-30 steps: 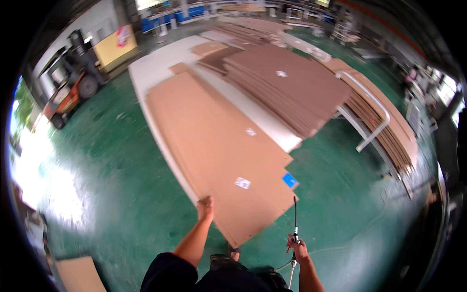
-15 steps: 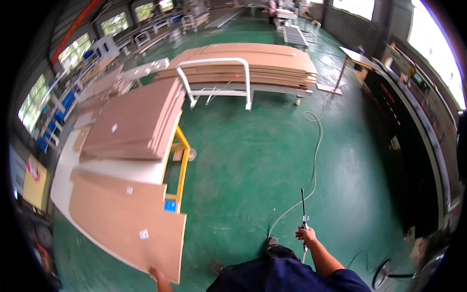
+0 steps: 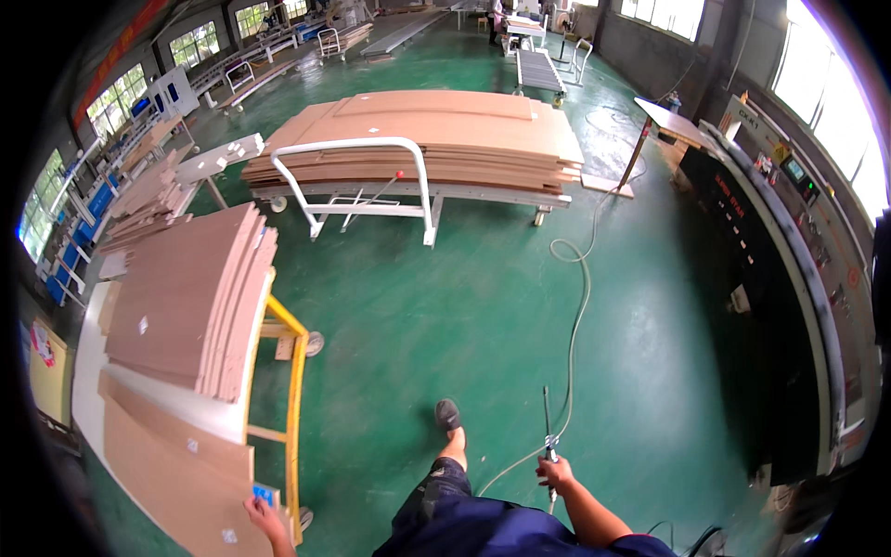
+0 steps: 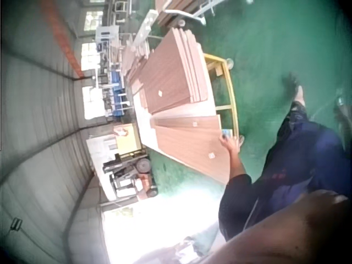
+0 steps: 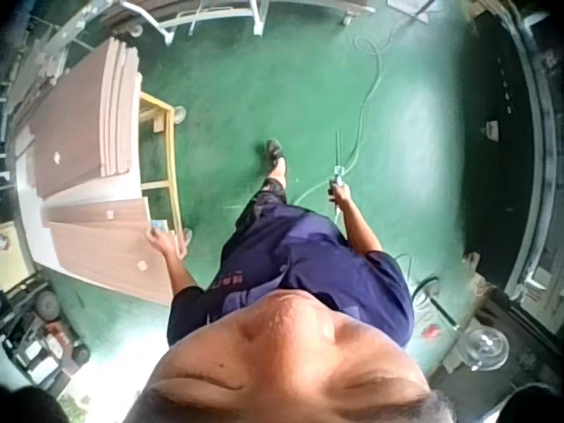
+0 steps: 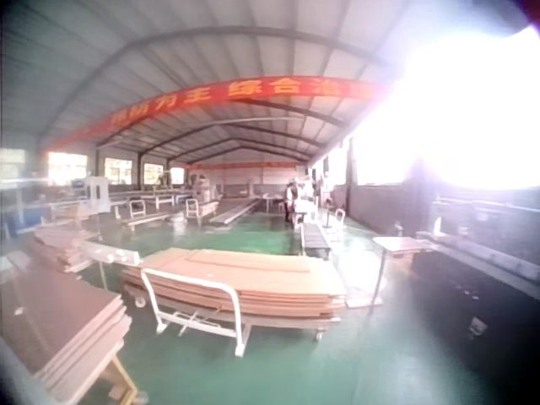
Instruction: The person picks up large rectangular wood panels from a stack and places them onto a conveyor belt machine. They use a handheld air gun to blow air onto the surface of the panels while they are on the machine. The person repeats this process for multiple panels, moving them from the stack to the machine and back.
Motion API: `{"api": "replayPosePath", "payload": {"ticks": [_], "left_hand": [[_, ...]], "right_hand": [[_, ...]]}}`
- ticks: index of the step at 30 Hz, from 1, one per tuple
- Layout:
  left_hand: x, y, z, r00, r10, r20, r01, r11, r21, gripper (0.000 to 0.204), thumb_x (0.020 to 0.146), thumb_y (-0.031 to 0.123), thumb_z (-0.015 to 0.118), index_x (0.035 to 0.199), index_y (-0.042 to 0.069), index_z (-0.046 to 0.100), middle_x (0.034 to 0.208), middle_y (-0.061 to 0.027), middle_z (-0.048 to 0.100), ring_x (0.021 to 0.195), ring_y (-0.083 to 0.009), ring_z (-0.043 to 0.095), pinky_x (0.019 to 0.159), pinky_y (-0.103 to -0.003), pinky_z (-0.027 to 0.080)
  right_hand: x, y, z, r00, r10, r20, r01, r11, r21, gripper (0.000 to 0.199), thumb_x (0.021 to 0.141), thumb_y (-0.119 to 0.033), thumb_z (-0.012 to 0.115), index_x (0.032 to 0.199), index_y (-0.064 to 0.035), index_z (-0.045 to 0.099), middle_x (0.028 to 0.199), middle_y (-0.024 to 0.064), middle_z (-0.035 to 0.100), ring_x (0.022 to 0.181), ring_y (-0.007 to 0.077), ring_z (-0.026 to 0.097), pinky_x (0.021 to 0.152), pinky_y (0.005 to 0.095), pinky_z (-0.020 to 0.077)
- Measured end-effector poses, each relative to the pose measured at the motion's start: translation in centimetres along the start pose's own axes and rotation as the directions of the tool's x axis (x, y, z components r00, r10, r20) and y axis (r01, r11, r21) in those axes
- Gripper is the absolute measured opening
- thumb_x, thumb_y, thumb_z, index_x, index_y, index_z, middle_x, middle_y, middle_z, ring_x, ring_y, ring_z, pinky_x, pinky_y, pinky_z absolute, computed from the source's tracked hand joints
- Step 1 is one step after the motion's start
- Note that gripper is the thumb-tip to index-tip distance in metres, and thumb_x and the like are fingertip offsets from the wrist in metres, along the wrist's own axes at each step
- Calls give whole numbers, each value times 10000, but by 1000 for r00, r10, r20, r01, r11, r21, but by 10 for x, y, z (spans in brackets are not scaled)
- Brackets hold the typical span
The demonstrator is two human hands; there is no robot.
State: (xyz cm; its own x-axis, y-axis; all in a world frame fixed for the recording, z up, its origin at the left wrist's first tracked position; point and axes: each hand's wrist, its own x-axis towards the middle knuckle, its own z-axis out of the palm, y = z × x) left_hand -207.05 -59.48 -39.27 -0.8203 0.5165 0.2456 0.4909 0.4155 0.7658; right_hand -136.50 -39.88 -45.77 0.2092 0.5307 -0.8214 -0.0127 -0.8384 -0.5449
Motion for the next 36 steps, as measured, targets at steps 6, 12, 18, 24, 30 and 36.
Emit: {"api": "replayPosePath", "payload": {"ticks": [6,12,18,24,30,36], "left_hand": [[92,206,350,654,-376,656,601,785,-149,200,896,183,607,1056,77,549,798,-44,575,720,-144,583,549,-275,494],[116,505,588,350,183,919,-136,980,-143,363,910,372,629,1108,68,631,1062,-151,695,988,-274,667,856,-390,519],[168,654,727,-42,389,920,-287,877,-384,329,947,339,605,1115,56,622,1041,-126,685,977,-233,656,855,-367,519],[283,646,850,274,128,953,-382,924,-14,345,910,385,631,1007,54,637,1007,-130,697,943,-294,667,820,-393,518],[336,697,961,290,-59,955,-165,980,111,313,899,339,659,1018,50,644,923,-117,697,887,-242,671,781,-364,524],[415,826,1159,345,311,885,-365,914,-178,356,889,297,677,1103,36,564,1014,-137,592,865,-265,614,805,-389,508]], "right_hand": [[13,-121,-39,987,155,48,-143,970,-196,320,880,-386,704,979,-96,611,863,68,658,761,181,640,606,382,559],[80,-243,-46,941,93,-326,-81,995,51,260,906,-337,657,949,-89,594,790,66,618,669,187,604,610,424,558],[192,-358,-24,990,91,-108,-54,950,306,287,914,-368,639,902,-87,583,757,90,627,665,221,631,637,425,530],[381,-555,-33,977,-33,-210,78,975,208,284,878,-279,675,780,-33,574,626,81,587,549,217,623,492,361,505],[449,-907,-43,958,-189,-217,192,981,-5,268,898,-353,641,897,-91,580,710,25,592,624,154,608,472,336,454],[529,-1119,-11,923,-359,-137,381,903,199,348,915,-433,639,908,-94,560,799,34,617,709,137,621,495,304,500]]}}
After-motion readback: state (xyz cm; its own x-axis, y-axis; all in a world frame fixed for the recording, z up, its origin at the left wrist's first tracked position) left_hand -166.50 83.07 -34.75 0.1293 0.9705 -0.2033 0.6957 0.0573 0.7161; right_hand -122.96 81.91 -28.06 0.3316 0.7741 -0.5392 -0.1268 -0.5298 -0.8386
